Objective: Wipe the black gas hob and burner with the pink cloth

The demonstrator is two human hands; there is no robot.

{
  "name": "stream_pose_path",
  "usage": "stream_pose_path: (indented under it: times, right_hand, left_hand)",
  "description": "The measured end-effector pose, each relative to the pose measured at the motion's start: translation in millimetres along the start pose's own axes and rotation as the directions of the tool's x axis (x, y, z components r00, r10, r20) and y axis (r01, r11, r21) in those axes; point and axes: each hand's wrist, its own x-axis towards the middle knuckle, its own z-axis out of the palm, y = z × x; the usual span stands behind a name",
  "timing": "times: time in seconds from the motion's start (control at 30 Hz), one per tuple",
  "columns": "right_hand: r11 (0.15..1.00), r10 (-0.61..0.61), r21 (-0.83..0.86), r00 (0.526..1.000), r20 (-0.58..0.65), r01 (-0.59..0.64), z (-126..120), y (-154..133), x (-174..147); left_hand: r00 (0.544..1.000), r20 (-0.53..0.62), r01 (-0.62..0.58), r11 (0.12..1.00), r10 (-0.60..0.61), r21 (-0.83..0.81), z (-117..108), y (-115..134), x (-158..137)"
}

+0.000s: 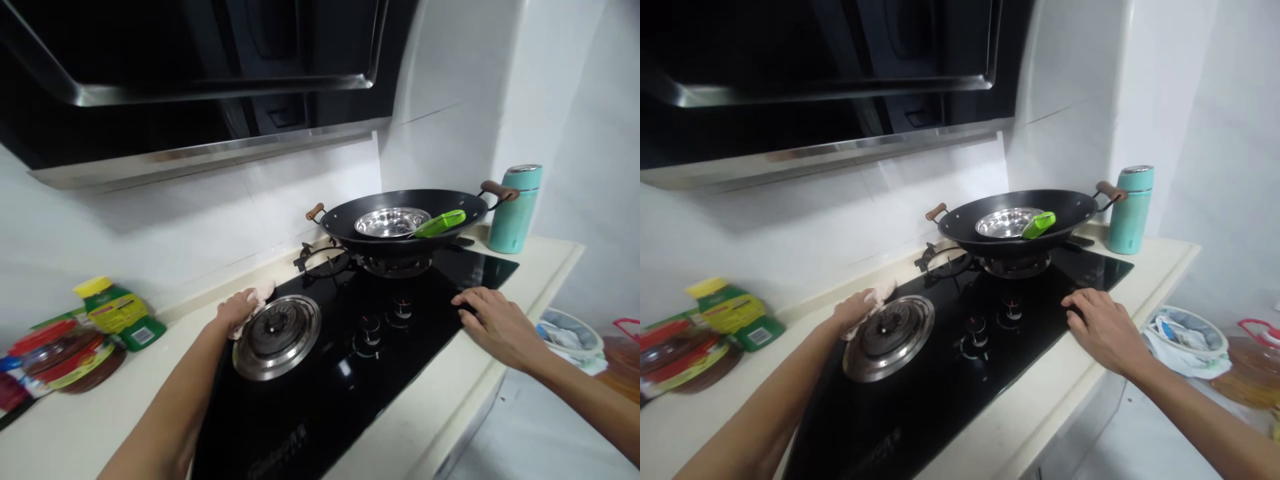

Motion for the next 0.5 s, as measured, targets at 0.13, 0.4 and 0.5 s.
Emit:
stream_pose_path:
  times: [0.13, 0.4, 0.5]
  right_hand:
    - [0.999, -0.036, -0.006, 0.999, -0.03, 0.036, 9, 8, -1]
    - [0.999, -0.049, -0.006, 0.998, -0.041, 0.049, 16, 12, 3]
    - [0.999, -0.041, -0.017, 0.999, -0.03, 0.041, 18, 13, 4]
  left_hand:
    - [0.998, -0.056, 0.021, 1.0, -0.022, -0.007, 9, -27, -32]
    - [0.996, -0.082, -0.048, 0.996, 0.042, -0.075, 4, -29, -97]
    - [0.996, -0.072, -0.061, 0.993, 0.054, -0.102, 0, -30, -136]
